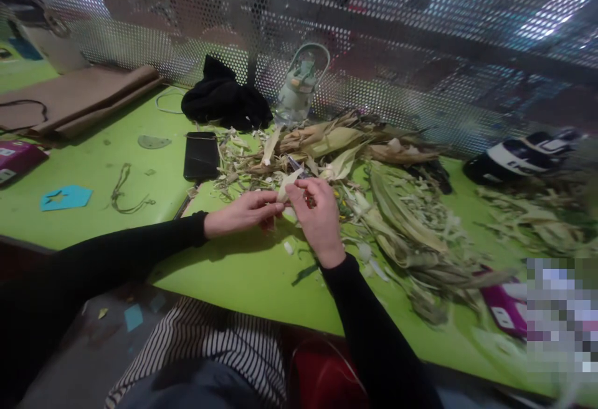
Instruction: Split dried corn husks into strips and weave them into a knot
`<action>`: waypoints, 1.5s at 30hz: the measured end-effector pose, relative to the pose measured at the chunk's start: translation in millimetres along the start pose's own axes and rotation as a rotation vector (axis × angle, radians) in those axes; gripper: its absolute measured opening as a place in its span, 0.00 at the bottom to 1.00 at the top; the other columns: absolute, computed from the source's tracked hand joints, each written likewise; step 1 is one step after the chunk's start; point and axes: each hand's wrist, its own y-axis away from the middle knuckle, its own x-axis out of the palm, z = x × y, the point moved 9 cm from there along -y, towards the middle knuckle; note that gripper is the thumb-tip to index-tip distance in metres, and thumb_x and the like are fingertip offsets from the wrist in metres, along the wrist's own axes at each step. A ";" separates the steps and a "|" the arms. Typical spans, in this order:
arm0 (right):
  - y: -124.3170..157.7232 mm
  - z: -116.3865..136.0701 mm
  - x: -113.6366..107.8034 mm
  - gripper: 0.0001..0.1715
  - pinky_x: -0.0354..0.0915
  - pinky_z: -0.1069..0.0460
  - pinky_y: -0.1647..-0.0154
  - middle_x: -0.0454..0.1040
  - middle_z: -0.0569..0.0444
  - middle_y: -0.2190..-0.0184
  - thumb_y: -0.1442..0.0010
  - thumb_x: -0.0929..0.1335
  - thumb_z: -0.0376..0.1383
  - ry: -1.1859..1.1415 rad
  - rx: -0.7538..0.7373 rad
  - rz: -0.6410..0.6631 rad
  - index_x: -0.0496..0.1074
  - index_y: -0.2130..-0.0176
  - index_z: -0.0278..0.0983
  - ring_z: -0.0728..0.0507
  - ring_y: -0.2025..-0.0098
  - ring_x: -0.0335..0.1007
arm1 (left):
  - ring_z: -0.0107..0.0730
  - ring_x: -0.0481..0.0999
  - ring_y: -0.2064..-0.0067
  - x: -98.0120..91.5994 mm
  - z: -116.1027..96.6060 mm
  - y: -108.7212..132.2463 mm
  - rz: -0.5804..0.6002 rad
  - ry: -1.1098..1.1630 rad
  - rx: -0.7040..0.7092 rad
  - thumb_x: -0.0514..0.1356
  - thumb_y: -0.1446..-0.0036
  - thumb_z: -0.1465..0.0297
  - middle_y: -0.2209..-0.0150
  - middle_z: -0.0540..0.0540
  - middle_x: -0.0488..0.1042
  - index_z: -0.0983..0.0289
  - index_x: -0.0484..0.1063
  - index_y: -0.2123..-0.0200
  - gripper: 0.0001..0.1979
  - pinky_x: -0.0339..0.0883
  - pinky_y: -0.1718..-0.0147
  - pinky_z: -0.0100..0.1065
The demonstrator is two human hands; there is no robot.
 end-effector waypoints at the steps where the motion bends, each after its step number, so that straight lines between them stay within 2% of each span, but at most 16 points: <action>1: 0.6 -1.0 3.4 0.24 0.68 0.44 0.55 0.73 0.47 0.58 0.38 0.67 0.56 -0.030 0.003 0.025 0.76 0.64 0.39 0.39 0.55 0.71 | 0.21 0.69 0.74 0.6 -1.6 0.3 0.009 -0.043 0.017 0.53 0.32 0.65 0.75 0.45 0.66 0.64 0.63 0.69 0.12 0.65 0.70 0.27; 5: 3.3 2.8 10.4 0.17 0.66 0.43 0.48 0.75 0.50 0.59 0.38 0.70 0.51 -0.102 -0.036 0.074 0.79 0.64 0.40 0.39 0.53 0.71 | 0.23 0.67 0.74 7.4 -3.4 2.9 0.090 -0.178 0.028 0.52 0.32 0.62 0.74 0.47 0.67 0.64 0.64 0.70 0.15 0.62 0.70 0.28; 8: 4.5 5.8 16.2 0.17 0.66 0.43 0.45 0.77 0.50 0.58 0.38 0.70 0.50 -0.217 -0.038 0.137 0.81 0.63 0.41 0.38 0.50 0.72 | 0.25 0.65 0.73 10.7 -4.7 5.3 0.141 -0.257 0.033 0.49 0.31 0.57 0.75 0.49 0.66 0.64 0.64 0.73 0.21 0.60 0.70 0.30; 11: 7.5 0.2 30.0 0.19 0.70 0.46 0.53 0.79 0.52 0.60 0.41 0.72 0.52 -0.391 0.082 0.278 0.80 0.58 0.41 0.40 0.56 0.75 | 0.26 0.64 0.72 13.7 -13.1 7.9 0.189 -0.267 0.107 0.43 0.30 0.59 0.74 0.51 0.67 0.64 0.63 0.74 0.23 0.60 0.68 0.31; 13: 9.1 -6.2 34.2 0.19 0.71 0.49 0.60 0.79 0.54 0.65 0.44 0.74 0.51 -0.485 0.175 0.301 0.79 0.60 0.41 0.44 0.63 0.74 | 0.26 0.65 0.71 14.9 -16.0 9.3 0.215 -0.230 0.116 0.42 0.31 0.63 0.73 0.52 0.67 0.64 0.63 0.74 0.21 0.62 0.67 0.30; 16: 8.7 -13.6 33.9 0.18 0.69 0.53 0.69 0.75 0.59 0.72 0.48 0.77 0.49 -0.600 0.243 0.254 0.75 0.67 0.40 0.49 0.72 0.68 | 0.26 0.67 0.70 15.1 -12.3 9.3 0.222 -0.131 0.049 0.43 0.31 0.65 0.72 0.53 0.69 0.65 0.65 0.72 0.20 0.65 0.67 0.30; 19: 7.1 -18.4 31.8 0.19 0.65 0.54 0.74 0.71 0.61 0.74 0.50 0.78 0.49 -0.678 0.277 0.200 0.71 0.69 0.40 0.51 0.76 0.63 | 0.26 0.70 0.71 13.2 -7.6 7.4 0.182 0.031 0.003 0.44 0.31 0.64 0.71 0.55 0.72 0.65 0.66 0.69 0.19 0.68 0.65 0.32; 22: 5.4 -19.8 27.8 0.22 0.66 0.54 0.73 0.71 0.61 0.73 0.53 0.79 0.49 -0.723 0.292 0.144 0.70 0.69 0.41 0.51 0.75 0.65 | 0.27 0.72 0.72 9.1 -2.5 4.5 0.115 0.238 -0.030 0.47 0.31 0.62 0.68 0.56 0.74 0.65 0.66 0.64 0.15 0.70 0.66 0.35; 24: 4.3 -18.3 25.3 0.22 0.67 0.54 0.70 0.71 0.61 0.72 0.54 0.80 0.48 -0.729 0.278 0.120 0.70 0.70 0.41 0.51 0.73 0.66 | 0.27 0.73 0.72 6.1 -0.8 3.4 0.077 0.295 -0.038 0.50 0.32 0.61 0.68 0.56 0.75 0.64 0.65 0.62 0.13 0.70 0.67 0.34; 26: 3.5 -17.5 23.8 0.20 0.66 0.55 0.69 0.70 0.61 0.73 0.53 0.80 0.46 -0.717 0.263 0.105 0.70 0.71 0.40 0.51 0.72 0.65 | 0.26 0.73 0.71 5.0 -2.6 3.5 0.064 0.243 -0.024 0.53 0.33 0.58 0.70 0.53 0.74 0.64 0.65 0.63 0.14 0.70 0.66 0.33; 29: 4.0 -18.4 25.0 0.18 0.64 0.56 0.72 0.70 0.61 0.74 0.51 0.79 0.45 -0.704 0.269 0.109 0.70 0.70 0.40 0.52 0.74 0.63 | 0.26 0.73 0.71 7.0 -7.5 5.6 0.077 0.053 0.011 0.58 0.36 0.58 0.70 0.50 0.73 0.64 0.67 0.60 0.15 0.69 0.67 0.31; 31: 5.1 -17.3 26.3 0.18 0.63 0.56 0.74 0.70 0.61 0.74 0.50 0.78 0.44 -0.716 0.275 0.119 0.70 0.71 0.39 0.52 0.75 0.62 | 0.25 0.72 0.71 7.3 -8.6 6.9 0.065 -0.048 0.015 0.55 0.34 0.58 0.71 0.50 0.73 0.65 0.68 0.61 0.14 0.68 0.68 0.30; 34: 7.4 -13.6 28.5 0.16 0.63 0.55 0.75 0.70 0.61 0.74 0.51 0.78 0.42 -0.781 0.308 0.139 0.70 0.70 0.40 0.51 0.76 0.64 | 0.27 0.73 0.72 6.9 -8.1 7.8 0.041 -0.072 -0.004 0.47 0.30 0.60 0.74 0.54 0.74 0.66 0.69 0.70 0.21 0.68 0.68 0.31; 37: 8.2 -12.1 29.5 0.12 0.64 0.54 0.75 0.72 0.60 0.74 0.50 0.76 0.41 -0.814 0.350 0.154 0.73 0.68 0.40 0.50 0.76 0.65 | 0.29 0.74 0.72 6.7 -4.4 6.4 0.024 0.098 -0.060 0.45 0.29 0.64 0.72 0.57 0.75 0.67 0.69 0.70 0.21 0.70 0.66 0.34; 41: 2.9 -25.3 19.8 0.11 0.60 0.56 0.76 0.68 0.61 0.77 0.49 0.74 0.40 -0.734 0.374 0.029 0.71 0.70 0.39 0.52 0.76 0.61 | 0.25 0.75 0.71 2.3 6.9 2.6 -0.051 0.432 -0.171 0.50 0.30 0.68 0.69 0.55 0.75 0.68 0.69 0.64 0.13 0.72 0.63 0.35; 45: -0.7 -41.9 14.0 0.16 0.59 0.55 0.76 0.67 0.61 0.76 0.47 0.75 0.45 -0.548 0.379 -0.045 0.68 0.68 0.41 0.51 0.76 0.61 | 0.21 0.73 0.72 0.7 9.6 -1.8 -0.056 0.493 -0.149 0.56 0.33 0.72 0.71 0.50 0.73 0.69 0.69 0.63 0.06 0.70 0.64 0.31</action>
